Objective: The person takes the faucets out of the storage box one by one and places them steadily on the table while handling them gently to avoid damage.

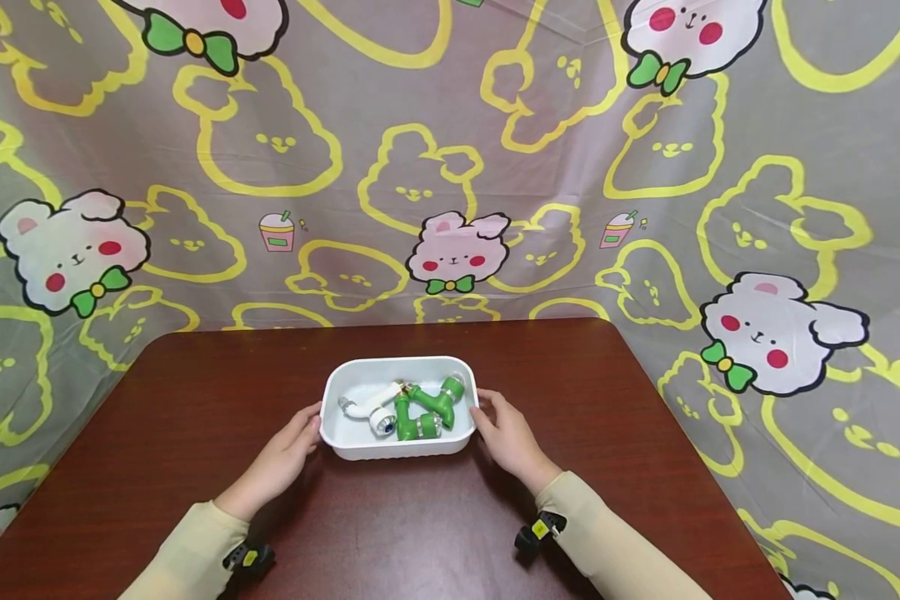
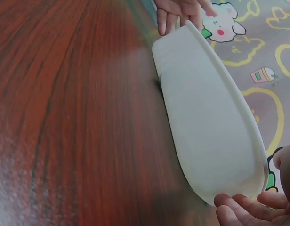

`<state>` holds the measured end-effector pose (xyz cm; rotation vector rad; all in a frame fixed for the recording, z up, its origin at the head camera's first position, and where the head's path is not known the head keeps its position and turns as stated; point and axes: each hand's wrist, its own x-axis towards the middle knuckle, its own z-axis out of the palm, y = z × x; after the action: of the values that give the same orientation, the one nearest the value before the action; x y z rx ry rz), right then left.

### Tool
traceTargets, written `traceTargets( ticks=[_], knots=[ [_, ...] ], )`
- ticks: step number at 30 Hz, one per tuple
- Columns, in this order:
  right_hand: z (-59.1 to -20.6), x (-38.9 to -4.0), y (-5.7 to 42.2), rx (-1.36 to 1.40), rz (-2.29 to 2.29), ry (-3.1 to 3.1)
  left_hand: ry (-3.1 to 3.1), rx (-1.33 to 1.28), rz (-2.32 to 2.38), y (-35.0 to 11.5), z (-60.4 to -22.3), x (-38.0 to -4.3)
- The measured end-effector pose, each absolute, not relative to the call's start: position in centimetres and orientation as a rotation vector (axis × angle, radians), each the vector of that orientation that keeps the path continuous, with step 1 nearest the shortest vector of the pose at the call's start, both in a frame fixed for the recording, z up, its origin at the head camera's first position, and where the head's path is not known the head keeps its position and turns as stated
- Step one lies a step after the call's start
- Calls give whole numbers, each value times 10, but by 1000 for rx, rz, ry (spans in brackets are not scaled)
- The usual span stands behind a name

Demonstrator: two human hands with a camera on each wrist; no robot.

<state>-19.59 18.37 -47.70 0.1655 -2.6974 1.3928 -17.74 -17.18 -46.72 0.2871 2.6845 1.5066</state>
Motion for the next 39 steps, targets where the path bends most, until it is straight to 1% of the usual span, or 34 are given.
traceTargets(
  ticks=[21, 28, 39],
  knots=[
    [-477, -195, 182, 152, 1354, -2694, 2685, 276, 1499, -171, -466, -175],
    [-479, -197, 183, 181, 1353, -2690, 2702, 291, 1458, -175, -465, -179],
    [-475, -205, 187, 222, 1245, -2658, 2730, 240, 1456, -180, -457, -185]
  ],
)
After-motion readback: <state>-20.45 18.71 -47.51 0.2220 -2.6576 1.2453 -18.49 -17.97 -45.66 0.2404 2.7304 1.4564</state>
